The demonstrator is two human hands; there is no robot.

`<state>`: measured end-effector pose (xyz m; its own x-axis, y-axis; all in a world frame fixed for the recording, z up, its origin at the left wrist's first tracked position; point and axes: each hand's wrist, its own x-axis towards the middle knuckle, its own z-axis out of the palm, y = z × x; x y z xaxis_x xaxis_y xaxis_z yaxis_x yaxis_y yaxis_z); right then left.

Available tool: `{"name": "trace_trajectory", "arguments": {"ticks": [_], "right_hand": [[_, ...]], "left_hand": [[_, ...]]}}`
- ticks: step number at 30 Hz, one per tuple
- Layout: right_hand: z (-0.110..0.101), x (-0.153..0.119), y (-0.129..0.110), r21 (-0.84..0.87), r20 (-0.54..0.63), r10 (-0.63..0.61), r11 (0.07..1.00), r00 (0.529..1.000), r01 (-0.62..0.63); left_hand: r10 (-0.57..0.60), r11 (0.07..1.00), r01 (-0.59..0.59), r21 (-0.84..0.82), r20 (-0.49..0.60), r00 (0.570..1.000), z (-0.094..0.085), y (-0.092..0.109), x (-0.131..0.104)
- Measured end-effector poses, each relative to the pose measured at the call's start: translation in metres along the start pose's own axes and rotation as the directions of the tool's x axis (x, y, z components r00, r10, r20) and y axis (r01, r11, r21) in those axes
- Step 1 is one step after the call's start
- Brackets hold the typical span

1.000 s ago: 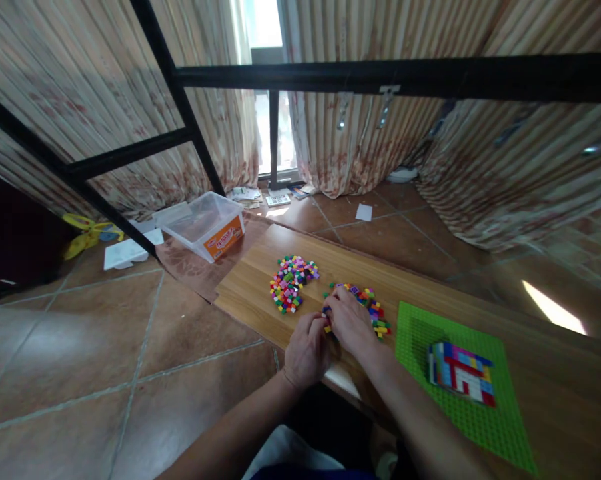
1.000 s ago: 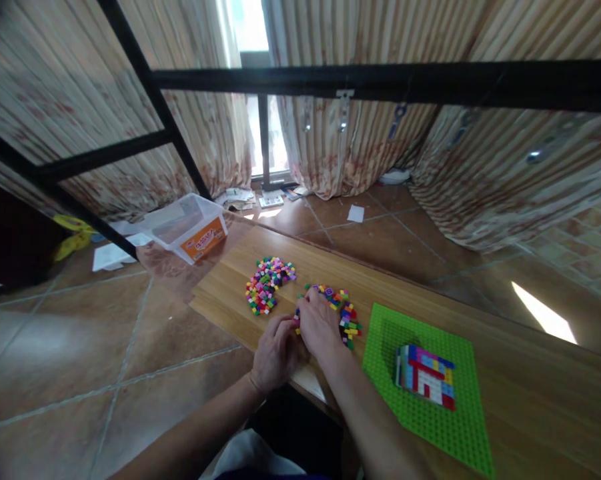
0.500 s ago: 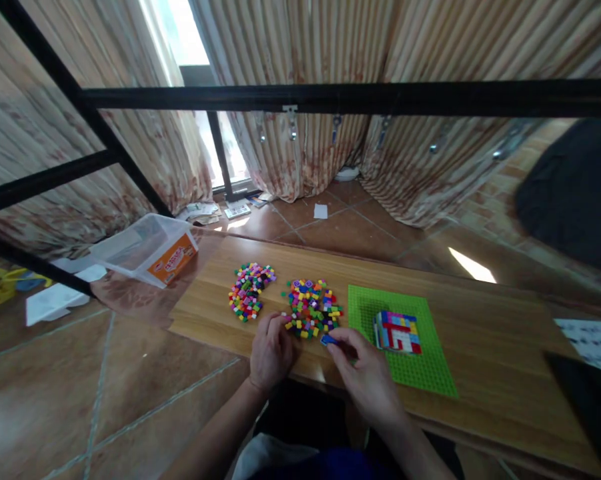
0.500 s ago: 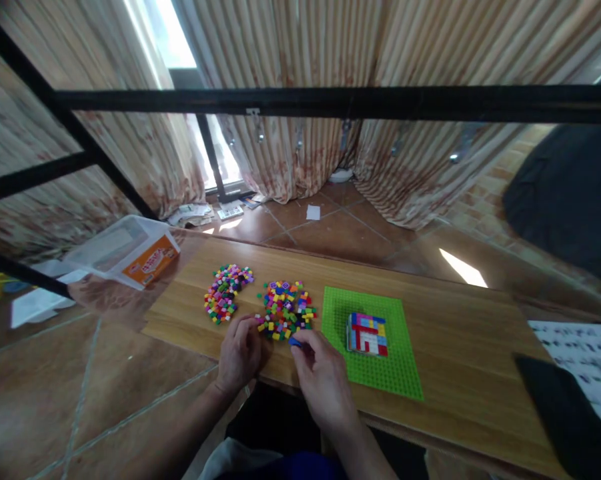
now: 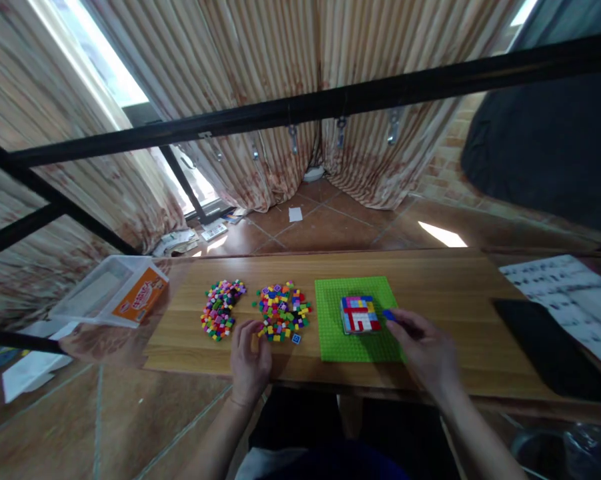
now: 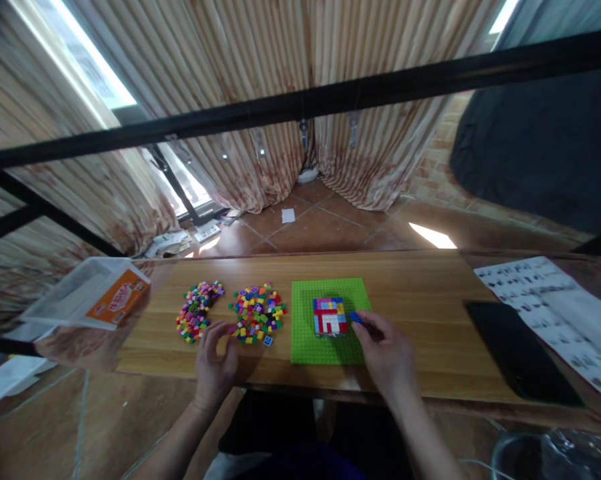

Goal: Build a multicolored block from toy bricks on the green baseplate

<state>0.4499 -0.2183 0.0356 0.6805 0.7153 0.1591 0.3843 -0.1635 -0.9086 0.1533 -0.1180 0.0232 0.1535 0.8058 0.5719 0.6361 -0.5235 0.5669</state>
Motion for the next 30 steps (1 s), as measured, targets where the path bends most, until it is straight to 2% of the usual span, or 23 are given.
{"name": "trace_trajectory", "arguments": {"ticks": [4, 8, 11, 15, 19, 25, 28, 30], "right_hand": [[0.005, 0.009, -0.001, -0.024, 0.047, -0.136, 0.990, 0.990, 0.138], [0.006, 0.014, -0.003, -0.062, 0.085, -0.161, 0.984, 0.983, 0.167], [0.008, 0.013, -0.005, -0.084, 0.071, -0.138, 0.986, 0.988, 0.143], [0.014, 0.011, -0.011, -0.123, 0.059, -0.155, 0.979, 0.986, 0.162], [0.021, 0.012, -0.016, -0.207, 0.056, -0.214, 0.953, 0.975, 0.221], [0.023, 0.010, -0.018, -0.217, 0.090, -0.249, 0.940, 0.964, 0.263], [0.020, 0.010, -0.015, -0.118, 0.118, -0.238, 0.961, 0.964, 0.252], [0.019, 0.011, -0.012, -0.023, 0.113, -0.194, 0.980, 0.974, 0.198]], "left_hand": [[0.076, 0.989, -0.055, -0.138, 0.147, 0.986, 0.021, 0.048, 0.022], [0.161, 0.974, -0.096, -0.205, 0.324, 0.932, 0.054, 0.091, 0.049], [0.223, 0.960, -0.119, -0.254, 0.434, 0.873, 0.080, 0.108, 0.063], [0.261, 0.950, -0.105, -0.293, 0.567, 0.782, 0.106, 0.115, 0.069], [0.312, 0.933, -0.102, -0.345, 0.633, 0.709, 0.115, 0.114, 0.068], [0.294, 0.930, -0.062, -0.361, 0.636, 0.713, 0.115, 0.114, 0.066], [0.295, 0.929, -0.056, -0.365, 0.641, 0.709, 0.116, 0.113, 0.065], [0.293, 0.928, -0.047, -0.370, 0.645, 0.706, 0.116, 0.112, 0.065]]}}
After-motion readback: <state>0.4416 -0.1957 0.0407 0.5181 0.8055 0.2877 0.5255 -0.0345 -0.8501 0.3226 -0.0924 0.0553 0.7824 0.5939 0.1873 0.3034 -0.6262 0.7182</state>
